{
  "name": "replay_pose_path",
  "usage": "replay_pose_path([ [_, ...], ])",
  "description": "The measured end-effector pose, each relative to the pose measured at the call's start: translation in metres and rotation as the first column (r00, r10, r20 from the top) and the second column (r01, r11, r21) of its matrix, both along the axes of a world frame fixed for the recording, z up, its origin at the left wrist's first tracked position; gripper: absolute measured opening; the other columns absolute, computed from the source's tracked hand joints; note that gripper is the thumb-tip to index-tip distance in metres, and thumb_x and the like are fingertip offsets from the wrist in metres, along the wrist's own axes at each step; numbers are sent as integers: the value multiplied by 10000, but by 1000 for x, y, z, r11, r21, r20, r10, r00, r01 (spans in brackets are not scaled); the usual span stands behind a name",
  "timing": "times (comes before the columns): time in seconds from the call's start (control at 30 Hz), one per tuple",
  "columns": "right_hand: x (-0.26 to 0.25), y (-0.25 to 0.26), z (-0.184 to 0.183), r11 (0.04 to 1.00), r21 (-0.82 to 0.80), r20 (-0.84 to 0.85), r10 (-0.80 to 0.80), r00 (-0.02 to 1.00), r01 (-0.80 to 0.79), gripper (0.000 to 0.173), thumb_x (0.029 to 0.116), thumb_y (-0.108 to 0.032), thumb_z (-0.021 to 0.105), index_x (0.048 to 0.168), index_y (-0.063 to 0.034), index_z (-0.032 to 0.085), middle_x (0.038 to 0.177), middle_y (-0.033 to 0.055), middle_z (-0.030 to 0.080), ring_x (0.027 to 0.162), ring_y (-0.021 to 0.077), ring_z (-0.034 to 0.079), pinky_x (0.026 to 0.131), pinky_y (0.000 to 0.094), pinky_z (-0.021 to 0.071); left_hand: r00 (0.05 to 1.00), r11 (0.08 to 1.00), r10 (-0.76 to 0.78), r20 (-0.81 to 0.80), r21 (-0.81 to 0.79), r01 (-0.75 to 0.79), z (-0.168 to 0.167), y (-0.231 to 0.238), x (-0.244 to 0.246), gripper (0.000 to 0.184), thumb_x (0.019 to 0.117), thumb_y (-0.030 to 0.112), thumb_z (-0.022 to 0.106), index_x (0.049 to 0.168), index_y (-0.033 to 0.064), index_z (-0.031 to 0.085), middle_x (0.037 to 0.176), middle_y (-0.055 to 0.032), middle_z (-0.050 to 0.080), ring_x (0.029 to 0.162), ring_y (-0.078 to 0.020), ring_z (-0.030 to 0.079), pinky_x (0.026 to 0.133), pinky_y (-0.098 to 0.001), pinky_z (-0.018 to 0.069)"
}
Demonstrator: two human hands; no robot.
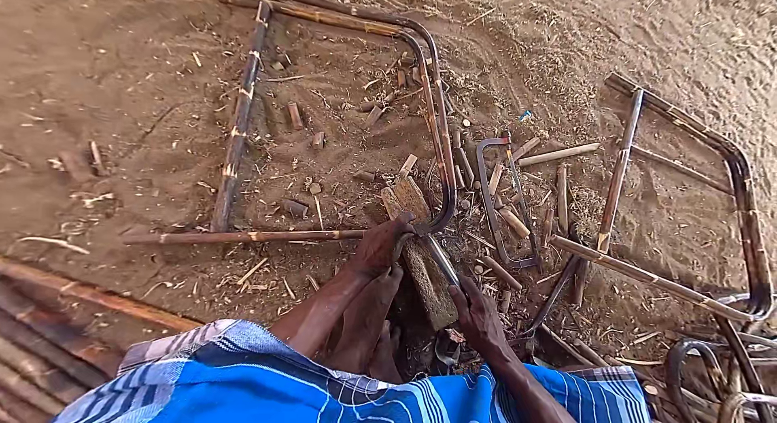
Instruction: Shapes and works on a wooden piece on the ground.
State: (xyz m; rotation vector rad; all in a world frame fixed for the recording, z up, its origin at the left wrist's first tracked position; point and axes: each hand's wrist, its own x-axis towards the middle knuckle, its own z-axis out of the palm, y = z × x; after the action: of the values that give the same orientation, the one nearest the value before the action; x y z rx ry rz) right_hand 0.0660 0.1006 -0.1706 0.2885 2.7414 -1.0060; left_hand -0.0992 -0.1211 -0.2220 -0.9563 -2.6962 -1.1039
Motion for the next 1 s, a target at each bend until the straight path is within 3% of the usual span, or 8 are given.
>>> replay_pose_path([
  [0.17,-3,2,0,999,-15,72,-34,997,35,477,1061,-566,389,1225,-198,644,670,18,592,580,193,600,568,447,531,1000,999,-28,0,23,28,-3,-1,-1,334,1039,162,596,1345,29,578,1081,-115,744,1001,-252,739,928,-432,588],
  [0.43,-7,3,10,988,-156,-173,-45,984,17,446,1063,-524,407,1143,-163,656,607,-35,517,473,109,491,446,330,461,996,995,-85,-29,44,86,-3,-4,-4,290,1045,139,579,1298,1,613,1141,-133,737,1089,-265,720,1012,-424,556],
  [0.63,-2,5,3,999,-32,197,2,980,5,485,1056,-578,365,1153,-179,623,684,27,584,619,208,615,604,460,534,998,997,-69,0,33,69,-3,-4,-3,336,1055,170,555,1333,-17,563,1104,-145,730,1049,-274,722,976,-429,569],
  [0.7,-4,6,11,995,-91,177,-33,984,50,520,1053,-583,365,1198,-166,639,688,22,589,611,195,607,598,445,536,995,995,-97,-2,-22,97,-2,-8,-6,346,1049,184,576,1326,-22,562,1189,-169,703,1142,-292,693,1038,-431,539],
  [0.77,1,12,14,981,-164,113,-83,990,101,544,1038,-623,373,1152,-171,655,630,-9,520,525,155,528,510,390,488,994,972,-101,44,-206,108,1,-15,-3,386,1031,224,618,1351,11,583,1323,-177,640,1256,-319,626,1091,-454,502],
  [0.8,2,18,14,977,-171,97,-108,989,124,542,1030,-638,376,1115,-182,655,612,-19,501,501,144,505,485,379,472,996,957,-71,46,-278,81,2,-16,-3,345,1015,197,638,1309,17,634,1277,-186,652,1200,-339,648,1036,-475,531],
  [0.87,6,36,16,983,-118,110,-130,985,143,535,1029,-629,385,1131,-195,681,634,-14,529,523,154,525,505,403,484,999,942,-14,41,-334,27,3,-16,0,257,987,112,629,1215,20,703,1084,-192,676,1005,-359,686,888,-496,576],
  [1.0,13,69,1,970,231,121,-104,987,74,501,1035,-593,424,1075,-176,699,696,39,632,629,242,633,593,509,521,995,928,-68,70,-361,89,4,-21,12,246,1007,216,641,1161,34,704,1076,-154,677,1020,-323,678,918,-457,570],
])
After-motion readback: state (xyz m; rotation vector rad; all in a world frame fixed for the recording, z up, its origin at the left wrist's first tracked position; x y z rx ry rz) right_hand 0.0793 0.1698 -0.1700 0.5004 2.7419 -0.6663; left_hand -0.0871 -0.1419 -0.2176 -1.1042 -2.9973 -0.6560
